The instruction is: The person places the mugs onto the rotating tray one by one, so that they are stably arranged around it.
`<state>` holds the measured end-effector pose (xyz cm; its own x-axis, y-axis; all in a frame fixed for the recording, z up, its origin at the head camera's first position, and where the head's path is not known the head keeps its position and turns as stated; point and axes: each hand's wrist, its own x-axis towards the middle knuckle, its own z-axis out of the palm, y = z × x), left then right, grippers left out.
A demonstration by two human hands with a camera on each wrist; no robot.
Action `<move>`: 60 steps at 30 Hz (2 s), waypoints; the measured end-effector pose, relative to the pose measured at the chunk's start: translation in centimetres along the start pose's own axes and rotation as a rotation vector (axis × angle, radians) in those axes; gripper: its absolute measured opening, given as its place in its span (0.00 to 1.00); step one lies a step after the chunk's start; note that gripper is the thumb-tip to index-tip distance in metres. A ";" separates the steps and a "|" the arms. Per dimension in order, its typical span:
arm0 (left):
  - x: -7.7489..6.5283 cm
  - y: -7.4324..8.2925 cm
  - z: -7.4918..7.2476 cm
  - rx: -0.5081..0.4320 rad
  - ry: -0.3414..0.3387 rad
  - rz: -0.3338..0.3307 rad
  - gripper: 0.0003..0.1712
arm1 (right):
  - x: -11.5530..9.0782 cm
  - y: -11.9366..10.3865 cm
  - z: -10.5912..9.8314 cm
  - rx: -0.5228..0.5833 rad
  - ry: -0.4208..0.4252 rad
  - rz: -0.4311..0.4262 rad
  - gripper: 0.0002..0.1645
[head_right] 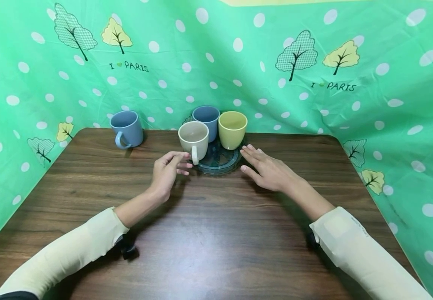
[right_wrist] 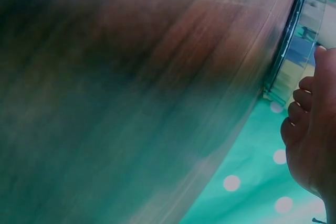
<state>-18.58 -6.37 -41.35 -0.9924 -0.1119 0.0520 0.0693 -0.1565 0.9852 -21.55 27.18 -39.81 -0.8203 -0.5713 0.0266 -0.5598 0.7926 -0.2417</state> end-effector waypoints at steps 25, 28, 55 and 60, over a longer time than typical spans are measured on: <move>1.8 1.0 -5.1 0.085 0.051 -0.051 0.17 | 0.7 0.8 0.2 0.026 -0.028 0.017 0.41; 2.2 1.1 -5.9 0.092 0.065 -0.046 0.17 | 0.7 0.8 0.2 0.028 -0.032 0.020 0.41; 3.6 2.2 -12.1 0.059 0.228 -0.018 0.10 | 0.1 0.0 -0.1 0.040 -0.059 0.033 0.41; 3.8 2.5 -12.8 0.041 0.248 -0.019 0.11 | 0.0 -0.2 -0.1 0.039 -0.062 0.031 0.41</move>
<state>-20.83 -19.76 -40.79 -0.9377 -0.3476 -0.0032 0.0418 -0.1218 0.9917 -21.44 27.07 -39.66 -0.8276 -0.5597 -0.0416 -0.5283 0.8020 -0.2787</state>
